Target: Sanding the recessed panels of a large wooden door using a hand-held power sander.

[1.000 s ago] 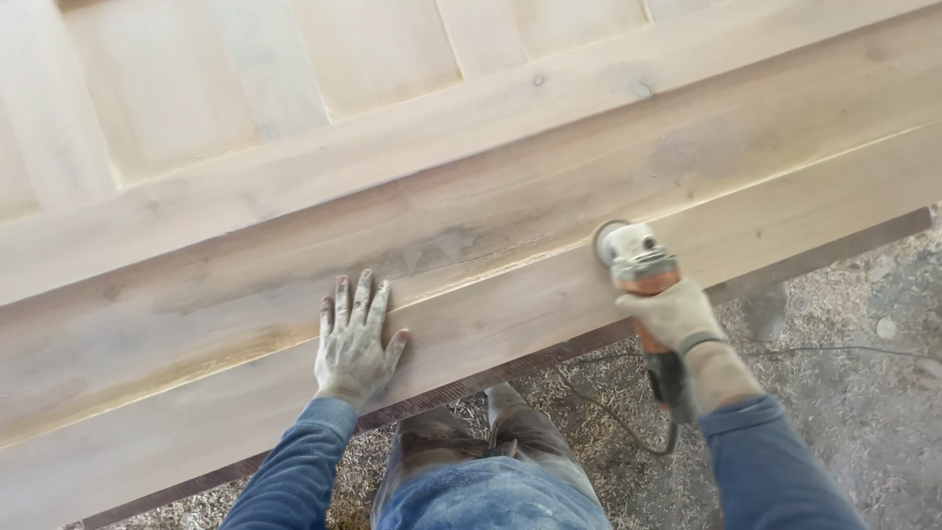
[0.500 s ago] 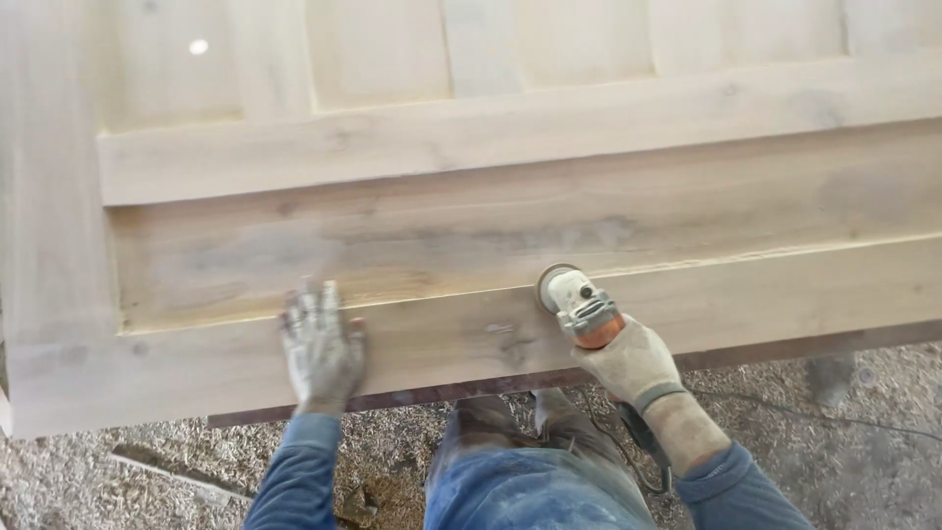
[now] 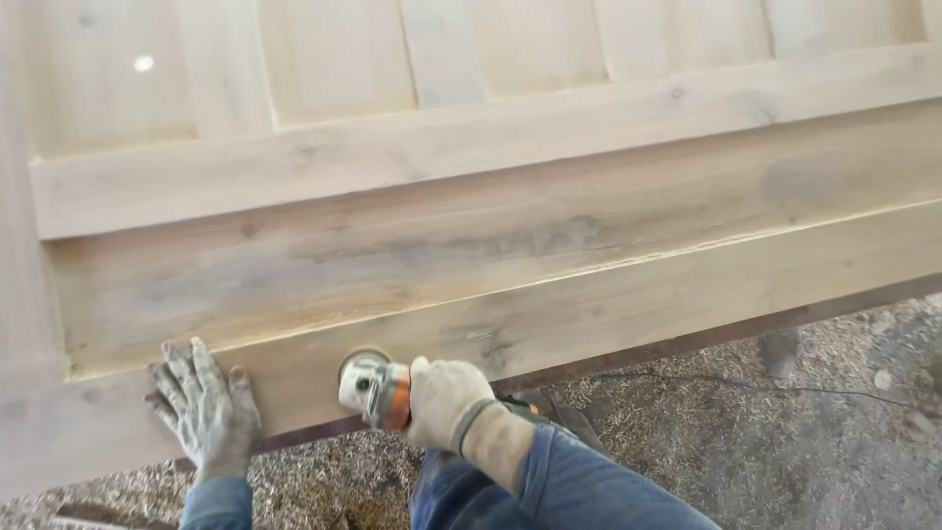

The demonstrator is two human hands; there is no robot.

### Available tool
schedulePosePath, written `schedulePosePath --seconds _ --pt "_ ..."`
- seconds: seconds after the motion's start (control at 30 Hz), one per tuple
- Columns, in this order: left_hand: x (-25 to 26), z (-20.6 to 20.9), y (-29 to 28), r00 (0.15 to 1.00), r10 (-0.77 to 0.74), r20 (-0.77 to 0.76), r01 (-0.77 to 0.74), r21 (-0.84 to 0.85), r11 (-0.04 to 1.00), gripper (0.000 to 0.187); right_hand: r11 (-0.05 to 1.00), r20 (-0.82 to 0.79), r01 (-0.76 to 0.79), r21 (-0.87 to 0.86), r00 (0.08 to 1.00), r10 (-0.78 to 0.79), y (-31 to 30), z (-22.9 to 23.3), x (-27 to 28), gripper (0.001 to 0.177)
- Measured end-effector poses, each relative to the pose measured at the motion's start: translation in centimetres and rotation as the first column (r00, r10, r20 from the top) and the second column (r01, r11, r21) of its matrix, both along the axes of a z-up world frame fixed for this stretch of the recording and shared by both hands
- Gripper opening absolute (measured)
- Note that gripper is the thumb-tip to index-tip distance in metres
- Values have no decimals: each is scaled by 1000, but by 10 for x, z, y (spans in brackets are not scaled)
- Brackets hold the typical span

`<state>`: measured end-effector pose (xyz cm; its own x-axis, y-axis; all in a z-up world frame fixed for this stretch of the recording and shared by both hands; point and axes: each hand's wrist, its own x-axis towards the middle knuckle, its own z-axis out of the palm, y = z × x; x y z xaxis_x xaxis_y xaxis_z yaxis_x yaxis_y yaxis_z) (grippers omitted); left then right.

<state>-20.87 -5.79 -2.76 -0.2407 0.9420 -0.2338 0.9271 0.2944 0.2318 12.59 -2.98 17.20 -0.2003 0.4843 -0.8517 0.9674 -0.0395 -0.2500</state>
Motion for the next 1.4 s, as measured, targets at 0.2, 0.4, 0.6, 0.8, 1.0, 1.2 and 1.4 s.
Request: schedulePosePath --seconds 0.2,0.4,0.6,0.8,1.0,1.2,1.4 --pt "76 7 -1 982 -179 -59 178 -26 984 84 986 118 164 -8 980 -162 -13 5 91 54" --pt "219 30 21 847 -523 -97 484 -268 833 84 928 280 371 31 888 -364 -29 11 226 48" --pt "362 51 41 728 -684 -32 683 -35 729 79 847 338 519 114 781 -524 -54 -5 362 48" --pt "482 47 46 721 -693 -14 693 4 721 75 829 337 526 190 759 -558 -60 2 493 51" --pt "582 30 60 683 -724 -97 730 60 681 77 599 311 765 234 525 -792 -76 -26 678 53" --pt "583 18 63 674 -729 -119 739 100 667 81 267 339 924 276 166 -926 -73 -28 825 56" --pt "593 33 57 714 -695 -85 698 173 695 78 31 129 900 435 -28 -991 -89 -77 936 65"
